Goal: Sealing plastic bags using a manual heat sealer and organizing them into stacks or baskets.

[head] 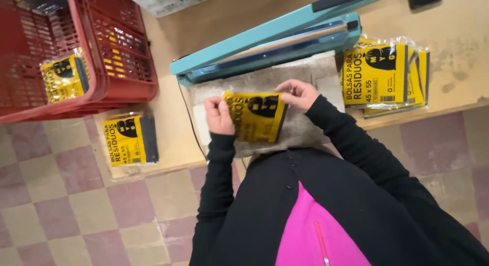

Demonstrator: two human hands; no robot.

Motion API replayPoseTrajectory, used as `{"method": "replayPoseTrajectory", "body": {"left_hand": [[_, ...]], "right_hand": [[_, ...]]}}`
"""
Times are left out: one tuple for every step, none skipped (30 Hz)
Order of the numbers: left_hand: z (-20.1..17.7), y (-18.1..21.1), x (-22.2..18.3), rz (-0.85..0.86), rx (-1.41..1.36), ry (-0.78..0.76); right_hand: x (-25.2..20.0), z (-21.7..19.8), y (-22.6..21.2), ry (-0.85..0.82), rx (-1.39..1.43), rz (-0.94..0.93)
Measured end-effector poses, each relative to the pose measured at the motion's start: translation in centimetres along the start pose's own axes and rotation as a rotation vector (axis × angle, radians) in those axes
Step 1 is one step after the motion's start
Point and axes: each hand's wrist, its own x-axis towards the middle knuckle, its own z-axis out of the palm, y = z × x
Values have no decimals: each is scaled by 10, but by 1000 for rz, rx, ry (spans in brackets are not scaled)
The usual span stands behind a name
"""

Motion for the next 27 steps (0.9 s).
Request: {"method": "replayPoseTrajectory", "body": {"left_hand": [[8, -9, 1, -43, -72, 56], [18, -19, 4, -84, -147, 110], [24, -16, 12, -82, -149, 121], [27, -12, 19, -167, -37, 120], [31, -9, 25, -253, 74, 118], [34, -9, 31, -254, 73, 125], [37, -10, 38, -243, 196, 103], [41, -11, 44, -233, 318, 80], [44, -17, 48, -235, 318, 86], [48, -23, 52, -141, 367, 101], [52, -29, 55, -47, 416, 115], [55, -33, 58, -48, 414, 115], [58, -37, 61, -58, 434, 122], [60, -41, 63, -68, 455, 128], [61, -41, 64, -70, 453, 128], [62, -41, 66, -65, 460, 129], [62, -41, 67, -60, 467, 130], [61, -42, 67, -64, 469, 131], [60, -43, 66, -64, 475, 136], [63, -44, 70, -58, 475, 148], [65, -46, 74, -55, 471, 154], [63, -48, 70, -57, 494, 146], [62, -50, 65, -58, 516, 138], [60, -49, 61, -68, 520, 128], [58, -48, 57, -43, 499, 122], [62, -47, 69, 3, 465, 136], [62, -48, 69, 15, 456, 147]], "right_hand": [[5, -2, -1, 100, -68, 72], [10, -6, -3, 202, -139, 143], [22, -12, -5, 193, -146, 141], [32, -16, -5, 310, -232, 172], [43, -20, -5, 427, -318, 203], [52, -24, -6, 421, -322, 202], [62, -28, -7, 490, -543, -8], [71, -32, -8, 548, -761, -226], [78, -35, -8, 542, -763, -228], [84, -39, -7, 568, -839, -272], [90, -43, -7, 593, -915, -317], [94, -37, -16, 593, -917, -316], [97, -31, -24, 663, -951, -249], [101, -25, -33, 733, -982, -181], [99, -25, -35, 733, -984, -180], [97, -23, -38, 738, -1058, -190], [96, -21, -40, 742, -1132, -200], [87, -5, -57, 739, -1131, -199], [78, 12, -74, 647, -1162, -352], [72, 25, -94, 552, -1193, -513], [83, 31, -123, 550, -1197, -521], [89, 39, -148, 439, -1309, -715], [94, 47, -172, 317, -1412, -910], [106, 45, -175, 316, -1406, -896], [117, 42, -178, 281, -1501, -864], [137, 35, -191, 249, -1612, -859], [144, 27, -183, 253, -1622, -874]]}}
